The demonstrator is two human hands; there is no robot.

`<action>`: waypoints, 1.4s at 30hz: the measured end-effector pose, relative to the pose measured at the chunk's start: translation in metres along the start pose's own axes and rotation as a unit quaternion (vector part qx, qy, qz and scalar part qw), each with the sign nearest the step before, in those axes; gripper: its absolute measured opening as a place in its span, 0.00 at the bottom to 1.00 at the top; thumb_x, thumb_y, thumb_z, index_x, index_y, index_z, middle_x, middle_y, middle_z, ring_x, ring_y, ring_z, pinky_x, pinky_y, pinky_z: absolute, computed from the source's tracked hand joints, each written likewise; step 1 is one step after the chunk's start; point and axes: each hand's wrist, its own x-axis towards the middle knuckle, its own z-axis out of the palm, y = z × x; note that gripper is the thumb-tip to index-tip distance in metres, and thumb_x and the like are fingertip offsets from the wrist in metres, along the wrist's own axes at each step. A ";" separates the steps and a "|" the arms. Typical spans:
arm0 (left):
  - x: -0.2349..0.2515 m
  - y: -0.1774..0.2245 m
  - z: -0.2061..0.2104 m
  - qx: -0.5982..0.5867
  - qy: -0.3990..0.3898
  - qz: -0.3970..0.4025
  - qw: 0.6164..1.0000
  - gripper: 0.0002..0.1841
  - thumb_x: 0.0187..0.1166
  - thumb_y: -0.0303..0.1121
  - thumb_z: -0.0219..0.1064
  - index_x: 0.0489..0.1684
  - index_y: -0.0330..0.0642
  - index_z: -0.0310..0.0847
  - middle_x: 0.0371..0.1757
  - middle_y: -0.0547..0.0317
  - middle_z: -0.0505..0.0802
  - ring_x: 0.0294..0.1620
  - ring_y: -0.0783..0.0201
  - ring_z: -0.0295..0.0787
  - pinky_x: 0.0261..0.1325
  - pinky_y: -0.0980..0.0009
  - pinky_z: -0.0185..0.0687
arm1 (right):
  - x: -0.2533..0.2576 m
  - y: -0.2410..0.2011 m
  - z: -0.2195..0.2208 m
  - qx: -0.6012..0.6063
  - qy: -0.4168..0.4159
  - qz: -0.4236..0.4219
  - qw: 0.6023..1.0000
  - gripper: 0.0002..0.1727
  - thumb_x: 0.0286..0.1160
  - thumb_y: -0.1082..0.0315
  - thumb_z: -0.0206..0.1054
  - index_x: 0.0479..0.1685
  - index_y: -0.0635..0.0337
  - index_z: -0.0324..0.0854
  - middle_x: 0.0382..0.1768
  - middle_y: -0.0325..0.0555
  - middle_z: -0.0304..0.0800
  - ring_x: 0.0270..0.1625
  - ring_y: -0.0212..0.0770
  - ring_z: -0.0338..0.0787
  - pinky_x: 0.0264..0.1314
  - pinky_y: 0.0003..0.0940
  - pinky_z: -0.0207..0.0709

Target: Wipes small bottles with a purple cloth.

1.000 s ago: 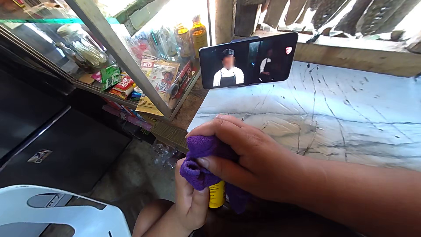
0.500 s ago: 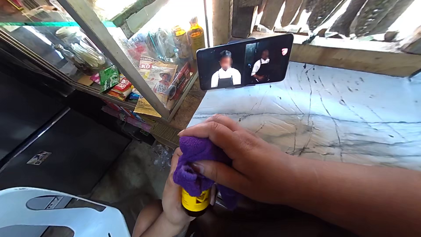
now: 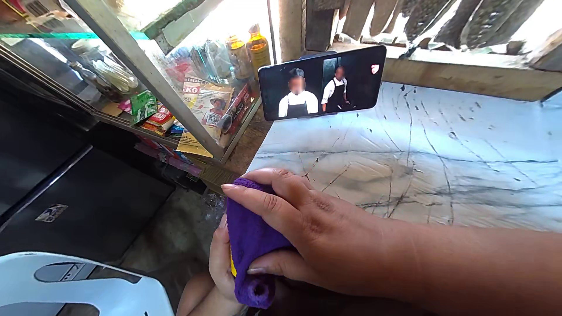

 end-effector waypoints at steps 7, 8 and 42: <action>-0.018 -0.007 -0.008 0.071 -0.005 -0.026 0.997 0.21 0.88 0.51 0.55 0.67 0.55 0.85 0.60 0.72 0.93 0.64 0.79 0.87 0.68 0.76 0.80 | 0.004 0.004 -0.007 0.054 0.033 0.010 0.998 0.26 0.80 0.48 0.65 0.73 0.50 0.81 0.55 0.42 0.83 0.55 0.32 0.85 0.48 0.23 0.83; -0.021 -0.007 -0.009 0.086 -0.011 -0.030 0.996 0.20 0.88 0.52 0.55 0.66 0.55 0.85 0.59 0.71 0.93 0.63 0.78 0.87 0.67 0.75 0.81 | 0.006 0.005 -0.008 0.069 0.033 0.019 0.997 0.23 0.81 0.50 0.65 0.70 0.50 0.83 0.52 0.40 0.83 0.51 0.29 0.85 0.46 0.21 0.83; -0.009 0.010 0.002 0.198 0.002 -0.069 0.978 0.20 0.87 0.53 0.56 0.67 0.55 0.81 0.55 0.69 0.94 0.52 0.75 0.92 0.52 0.74 0.90 | 0.009 0.013 -0.010 0.089 0.112 0.043 0.989 0.14 0.75 0.56 0.72 0.54 0.50 0.83 0.53 0.39 0.78 0.55 0.26 0.84 0.47 0.17 0.82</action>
